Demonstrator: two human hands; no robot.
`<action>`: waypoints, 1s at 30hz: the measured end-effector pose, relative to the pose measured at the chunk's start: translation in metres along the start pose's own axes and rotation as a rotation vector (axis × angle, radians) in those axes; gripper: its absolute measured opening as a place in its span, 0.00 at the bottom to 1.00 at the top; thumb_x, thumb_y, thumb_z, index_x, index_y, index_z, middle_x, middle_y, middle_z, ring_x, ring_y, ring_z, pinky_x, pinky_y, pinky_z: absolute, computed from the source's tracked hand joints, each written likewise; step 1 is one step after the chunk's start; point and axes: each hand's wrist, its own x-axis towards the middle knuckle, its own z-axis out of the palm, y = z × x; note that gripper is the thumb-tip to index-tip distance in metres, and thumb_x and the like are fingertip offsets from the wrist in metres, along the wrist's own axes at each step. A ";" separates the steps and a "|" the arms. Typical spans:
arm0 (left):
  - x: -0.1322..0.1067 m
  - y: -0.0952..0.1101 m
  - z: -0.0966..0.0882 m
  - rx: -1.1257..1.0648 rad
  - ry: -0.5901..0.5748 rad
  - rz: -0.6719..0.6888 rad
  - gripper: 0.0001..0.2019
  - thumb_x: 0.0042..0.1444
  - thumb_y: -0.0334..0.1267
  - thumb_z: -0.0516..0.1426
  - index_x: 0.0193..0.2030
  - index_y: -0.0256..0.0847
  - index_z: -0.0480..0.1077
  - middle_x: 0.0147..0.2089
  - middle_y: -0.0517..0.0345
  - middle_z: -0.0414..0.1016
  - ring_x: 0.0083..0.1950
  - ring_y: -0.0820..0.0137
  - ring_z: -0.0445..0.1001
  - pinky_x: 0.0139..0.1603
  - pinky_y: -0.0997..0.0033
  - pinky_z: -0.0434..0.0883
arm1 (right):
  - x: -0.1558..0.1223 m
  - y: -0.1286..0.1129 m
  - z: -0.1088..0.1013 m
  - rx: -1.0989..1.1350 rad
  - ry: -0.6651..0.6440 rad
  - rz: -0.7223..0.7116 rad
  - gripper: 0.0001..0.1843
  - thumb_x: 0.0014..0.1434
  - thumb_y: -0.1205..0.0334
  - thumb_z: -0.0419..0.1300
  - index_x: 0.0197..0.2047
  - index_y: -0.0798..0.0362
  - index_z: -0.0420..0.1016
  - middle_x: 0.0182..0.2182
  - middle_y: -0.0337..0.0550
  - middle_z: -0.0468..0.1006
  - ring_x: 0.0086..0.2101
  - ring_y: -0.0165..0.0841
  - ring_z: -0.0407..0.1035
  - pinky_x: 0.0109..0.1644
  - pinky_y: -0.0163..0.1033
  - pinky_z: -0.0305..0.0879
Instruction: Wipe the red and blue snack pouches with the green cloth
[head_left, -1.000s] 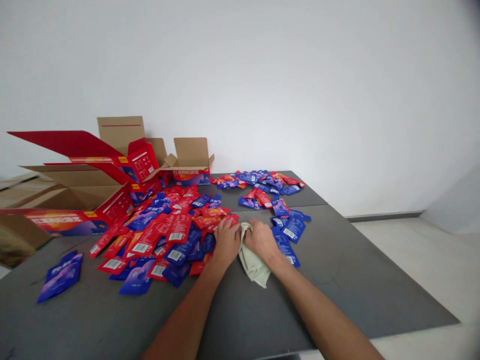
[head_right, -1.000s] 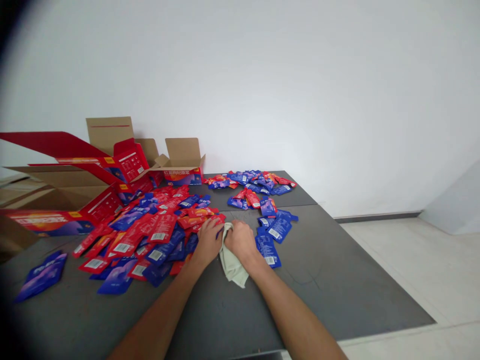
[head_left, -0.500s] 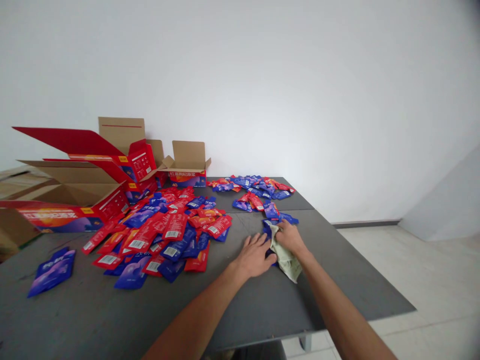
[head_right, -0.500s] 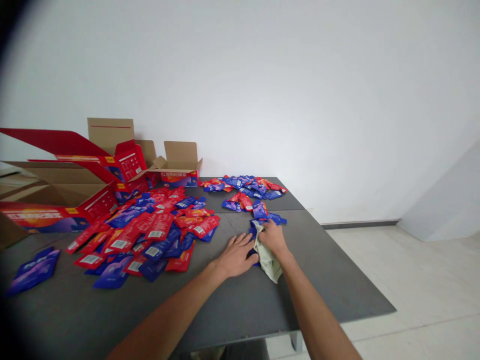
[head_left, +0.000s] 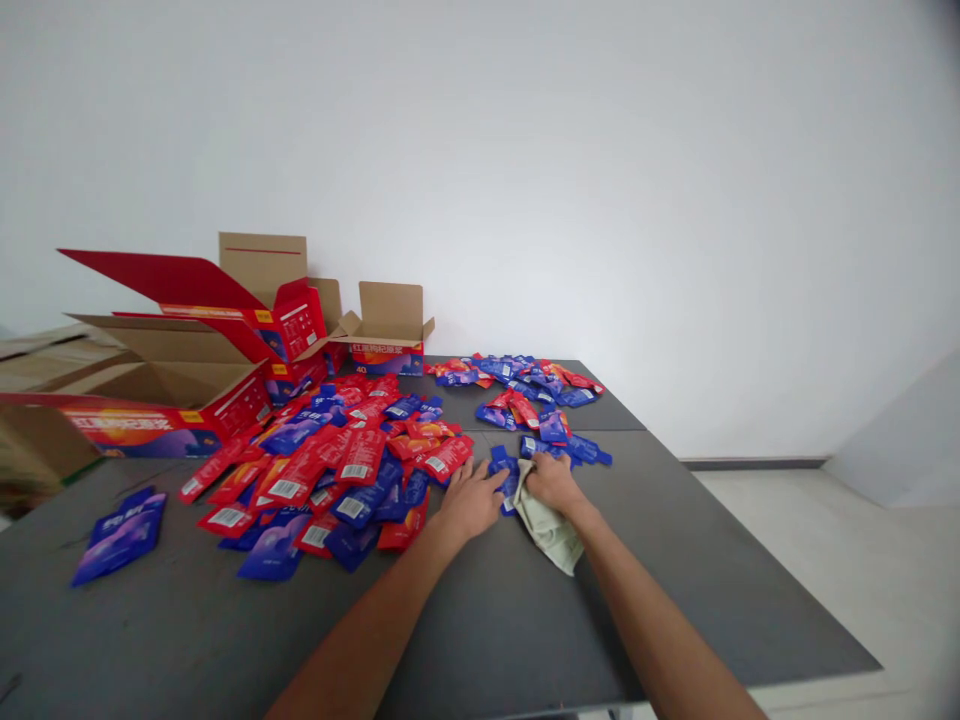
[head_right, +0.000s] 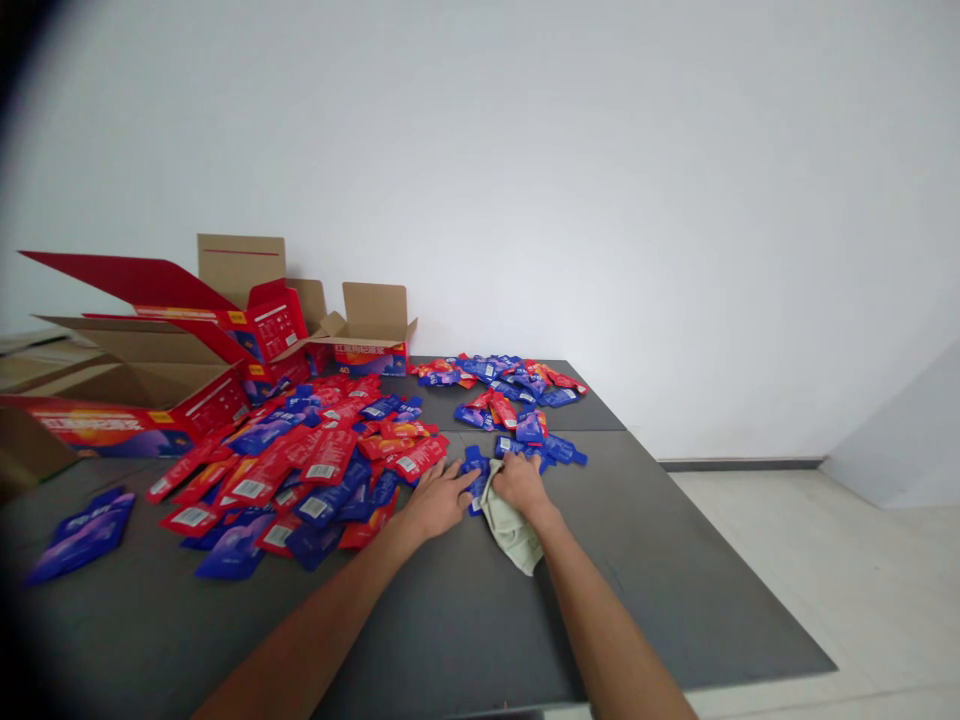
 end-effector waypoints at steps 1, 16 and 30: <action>0.000 -0.005 -0.001 0.000 0.004 -0.007 0.27 0.62 0.44 0.49 0.69 0.52 0.60 0.72 0.48 0.57 0.74 0.46 0.50 0.69 0.42 0.50 | 0.002 -0.007 0.001 0.004 0.004 -0.010 0.14 0.57 0.70 0.52 0.43 0.61 0.76 0.41 0.58 0.80 0.44 0.43 0.72 0.54 0.44 0.51; 0.003 -0.018 0.012 -0.152 0.186 -0.059 0.28 0.59 0.32 0.48 0.67 0.35 0.60 0.66 0.41 0.66 0.71 0.54 0.57 0.71 0.52 0.50 | -0.012 -0.047 -0.001 0.281 0.013 -0.074 0.16 0.59 0.70 0.52 0.44 0.52 0.79 0.39 0.50 0.82 0.43 0.37 0.75 0.46 0.34 0.62; 0.014 -0.015 0.006 -1.631 0.317 -0.242 0.41 0.34 0.20 0.53 0.61 0.39 0.64 0.65 0.44 0.68 0.63 0.58 0.69 0.61 0.59 0.68 | -0.020 -0.053 0.008 0.678 0.170 -0.284 0.18 0.57 0.74 0.51 0.45 0.53 0.78 0.42 0.46 0.79 0.45 0.36 0.72 0.54 0.39 0.65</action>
